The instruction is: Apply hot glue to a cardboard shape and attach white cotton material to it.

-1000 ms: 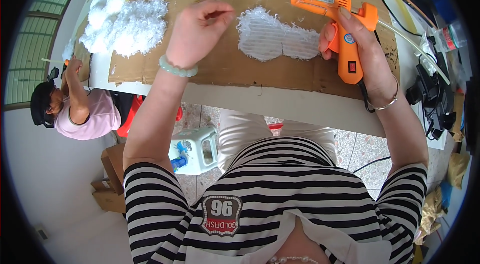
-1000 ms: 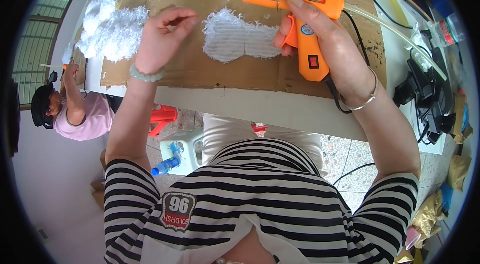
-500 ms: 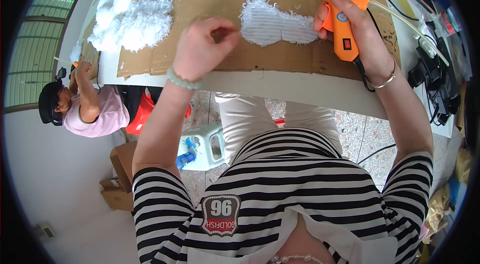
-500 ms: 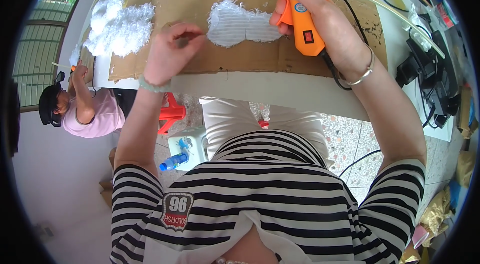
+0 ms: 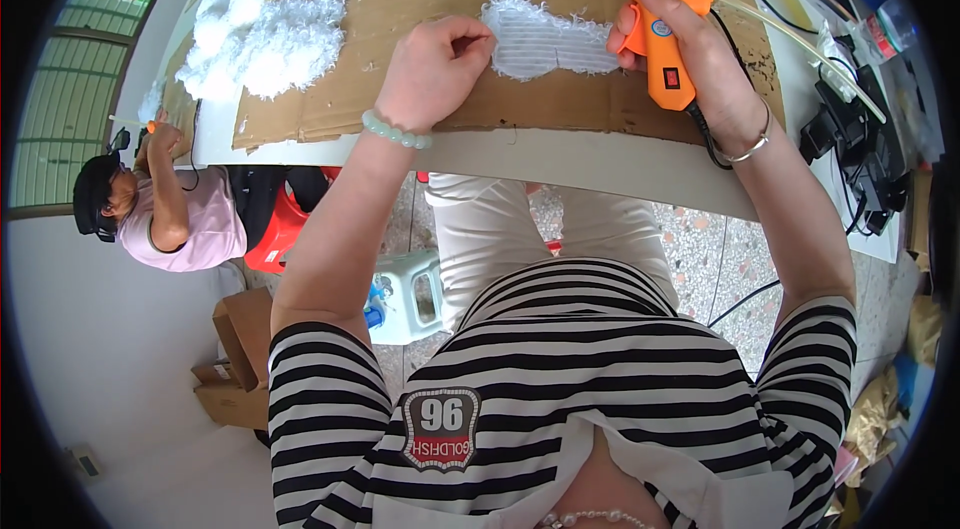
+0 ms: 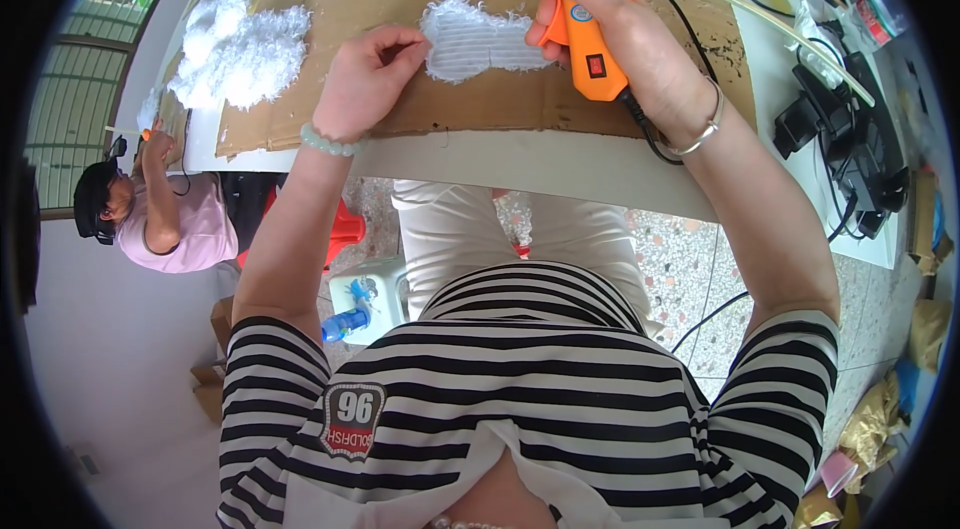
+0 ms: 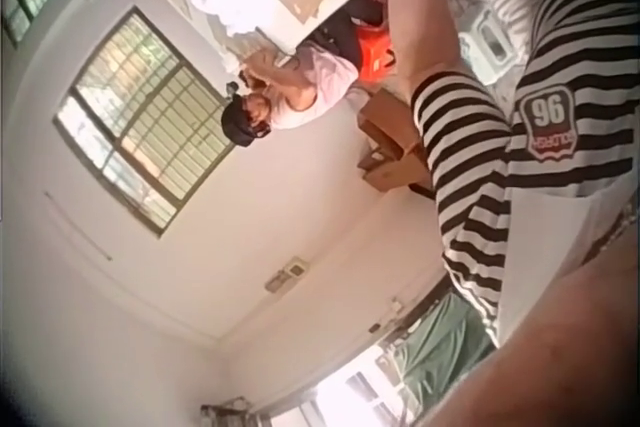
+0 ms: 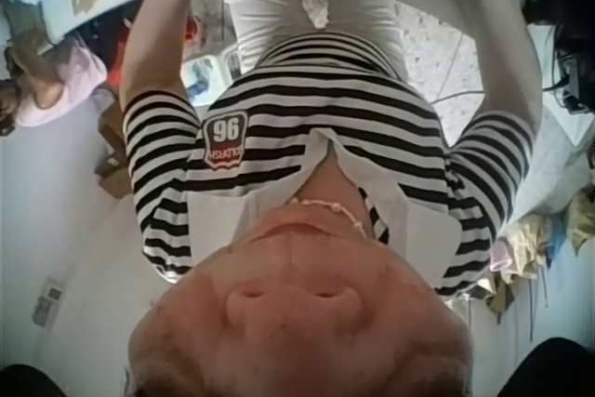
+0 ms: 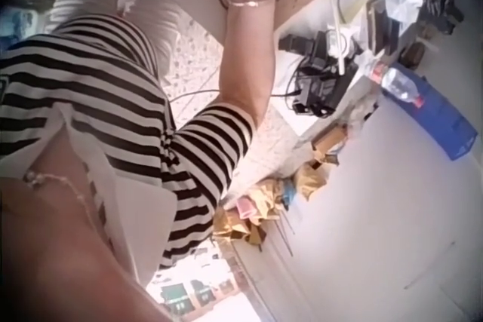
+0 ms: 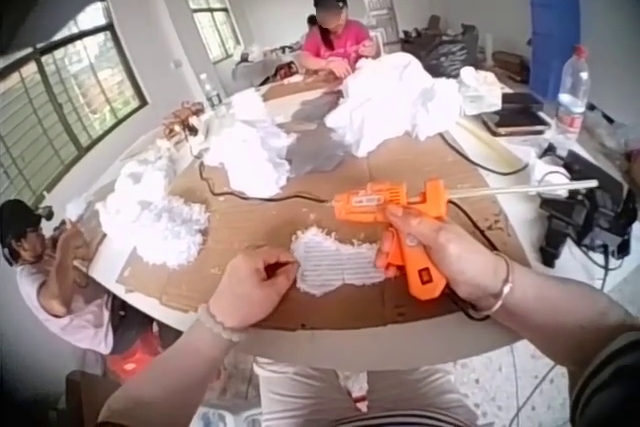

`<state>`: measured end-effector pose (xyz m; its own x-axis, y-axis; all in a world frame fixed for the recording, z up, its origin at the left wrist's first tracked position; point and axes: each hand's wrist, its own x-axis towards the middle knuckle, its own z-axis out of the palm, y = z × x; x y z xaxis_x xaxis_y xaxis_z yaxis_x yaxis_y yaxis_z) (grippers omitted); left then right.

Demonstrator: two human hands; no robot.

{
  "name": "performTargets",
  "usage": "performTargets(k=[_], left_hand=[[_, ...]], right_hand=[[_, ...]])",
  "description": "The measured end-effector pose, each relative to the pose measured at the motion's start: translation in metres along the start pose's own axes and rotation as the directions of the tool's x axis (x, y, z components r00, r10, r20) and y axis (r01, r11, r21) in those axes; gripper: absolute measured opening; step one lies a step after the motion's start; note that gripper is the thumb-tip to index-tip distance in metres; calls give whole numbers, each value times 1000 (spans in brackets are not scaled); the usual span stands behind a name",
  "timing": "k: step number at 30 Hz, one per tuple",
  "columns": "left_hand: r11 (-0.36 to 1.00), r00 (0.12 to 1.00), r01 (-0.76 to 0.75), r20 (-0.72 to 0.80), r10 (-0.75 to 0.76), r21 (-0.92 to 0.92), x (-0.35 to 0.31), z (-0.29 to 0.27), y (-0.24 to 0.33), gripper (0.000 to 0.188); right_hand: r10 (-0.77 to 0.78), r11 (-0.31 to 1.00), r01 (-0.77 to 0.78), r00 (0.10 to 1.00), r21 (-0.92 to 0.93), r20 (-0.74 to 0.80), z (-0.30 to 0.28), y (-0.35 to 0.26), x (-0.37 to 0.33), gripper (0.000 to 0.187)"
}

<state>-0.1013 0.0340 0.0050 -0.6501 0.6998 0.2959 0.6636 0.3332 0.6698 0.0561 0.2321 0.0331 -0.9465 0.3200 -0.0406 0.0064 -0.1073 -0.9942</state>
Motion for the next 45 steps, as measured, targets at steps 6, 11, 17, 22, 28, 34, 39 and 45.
performTargets(k=[6, 11, 17, 22, 28, 34, 39, 45], left_hand=[[987, 993, -69, 106, 54, 144, 11, -2, 2, 12], [979, 981, -2, 189, -37, 205, 20, -4, 4, 16], [982, 987, 153, 69, -147, -107, 24, -12, -13, 15], [992, 999, 16, 54, -9, -129, 10, -23, -11, 25], [948, 950, -299, 129, 285, 112, 4, -22, 5, 47], [896, 888, -439, 183, 422, 63, 14, -22, 2, 46], [873, 860, -482, 235, 454, 78, 21, -23, -2, 43], [913, 879, -403, 302, 369, 57, 35, -21, -7, 35]], right_hand=[[9, 1000, -9, 1000, 18, 2, 0, -1, 0, 40], [26, 999, -26, 1000, 47, -1, -1, -1, 2, 41], [-2, 1000, 1, 999, 20, 48, -4, -3, -2, 41], [-22, 988, 53, 978, -142, 208, -10, -17, -4, 41], [108, 950, -15, 953, -313, 284, -1, -20, 0, 33], [166, 954, -64, 927, -294, 336, 7, -17, 11, 36], [242, 932, -121, 909, -341, 339, 8, -16, 15, 33], [227, 935, -114, 919, -336, 321, 15, -17, 16, 33]])
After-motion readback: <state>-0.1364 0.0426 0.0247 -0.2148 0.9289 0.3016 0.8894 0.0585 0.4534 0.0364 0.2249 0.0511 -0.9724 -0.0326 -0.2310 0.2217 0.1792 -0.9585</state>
